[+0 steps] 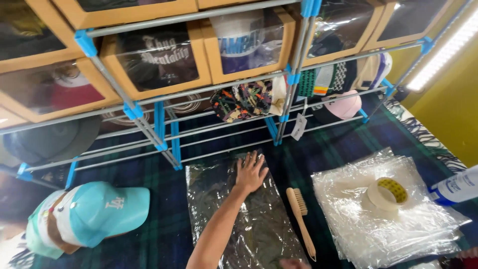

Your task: The person cleans a camouflage baseball cap with a brush, then places it on a shelf. They then unwrap a black cap from a plastic bag and clean it with the brush, brushing the front, sides, and brim before placing it on the shelf.

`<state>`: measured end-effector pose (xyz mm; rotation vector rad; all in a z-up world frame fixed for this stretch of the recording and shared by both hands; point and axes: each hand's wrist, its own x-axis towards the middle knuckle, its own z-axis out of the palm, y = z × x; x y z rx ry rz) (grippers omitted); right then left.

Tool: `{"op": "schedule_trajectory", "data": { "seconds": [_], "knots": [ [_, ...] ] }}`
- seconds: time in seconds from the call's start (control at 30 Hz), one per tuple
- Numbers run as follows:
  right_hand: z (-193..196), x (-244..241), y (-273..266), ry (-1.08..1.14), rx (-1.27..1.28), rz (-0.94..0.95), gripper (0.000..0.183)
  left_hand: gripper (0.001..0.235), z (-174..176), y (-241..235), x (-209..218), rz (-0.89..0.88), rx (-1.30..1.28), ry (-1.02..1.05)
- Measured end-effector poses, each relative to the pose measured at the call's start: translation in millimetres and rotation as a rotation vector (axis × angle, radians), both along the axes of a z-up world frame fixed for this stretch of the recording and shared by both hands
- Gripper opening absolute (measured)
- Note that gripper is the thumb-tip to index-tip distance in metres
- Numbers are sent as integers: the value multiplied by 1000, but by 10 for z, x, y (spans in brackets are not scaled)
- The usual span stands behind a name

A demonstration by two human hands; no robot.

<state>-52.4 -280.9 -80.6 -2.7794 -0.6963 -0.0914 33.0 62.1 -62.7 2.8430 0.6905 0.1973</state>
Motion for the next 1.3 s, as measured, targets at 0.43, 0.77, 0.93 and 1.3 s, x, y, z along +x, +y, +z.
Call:
{"op": "schedule_trajectory", "data": {
  "seconds": [0.43, 0.77, 0.93, 1.3],
  "knots": [
    [-228, 652, -424, 667, 16, 69, 35, 58, 50, -1389, -3743, 148, -196, -52],
    [316, 85, 385, 289, 174, 920, 42, 48, 579, -2482, -3808, 1113, -986, -562],
    [356, -805, 1054, 552, -62, 1886, 55, 20, 49, -2636, -3845, 1214, -995, -427],
    [502, -816, 2507, 235, -542, 1874, 64, 18, -319, -2676, -3871, 1387, -1068, -455]
  ]
}}
